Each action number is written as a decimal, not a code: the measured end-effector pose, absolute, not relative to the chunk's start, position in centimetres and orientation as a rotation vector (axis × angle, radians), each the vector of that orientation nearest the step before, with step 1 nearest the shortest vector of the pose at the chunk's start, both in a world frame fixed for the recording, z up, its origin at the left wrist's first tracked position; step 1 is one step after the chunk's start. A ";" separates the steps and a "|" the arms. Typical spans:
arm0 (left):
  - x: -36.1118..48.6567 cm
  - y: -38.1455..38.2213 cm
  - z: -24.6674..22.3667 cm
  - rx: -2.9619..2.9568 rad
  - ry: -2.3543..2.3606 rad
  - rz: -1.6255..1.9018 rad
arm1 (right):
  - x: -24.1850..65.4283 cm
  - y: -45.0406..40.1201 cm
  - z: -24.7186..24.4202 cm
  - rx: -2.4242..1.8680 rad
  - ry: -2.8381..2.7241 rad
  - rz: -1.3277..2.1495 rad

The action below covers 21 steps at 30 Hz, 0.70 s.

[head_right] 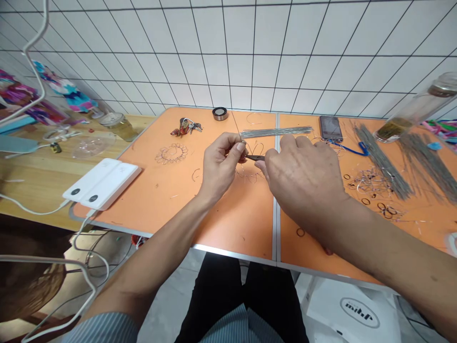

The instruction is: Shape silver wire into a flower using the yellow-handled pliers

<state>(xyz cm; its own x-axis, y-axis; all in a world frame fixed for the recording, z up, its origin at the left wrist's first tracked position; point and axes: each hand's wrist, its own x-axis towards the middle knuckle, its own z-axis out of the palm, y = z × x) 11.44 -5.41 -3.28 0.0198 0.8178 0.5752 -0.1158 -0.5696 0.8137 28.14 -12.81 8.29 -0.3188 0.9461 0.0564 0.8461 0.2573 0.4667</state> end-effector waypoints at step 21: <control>11.6 -6.1 -2.5 1.535 0.807 1.622 | 28.4 -12.8 8.0 1.774 2.386 0.512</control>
<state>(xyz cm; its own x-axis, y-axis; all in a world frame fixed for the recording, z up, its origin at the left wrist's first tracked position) 11.61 -6.06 -2.53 -0.0011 0.8519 0.5237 -0.0959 -0.5214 0.8479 28.43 -12.80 7.99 -0.3035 0.9475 0.1002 0.9052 0.2539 0.3409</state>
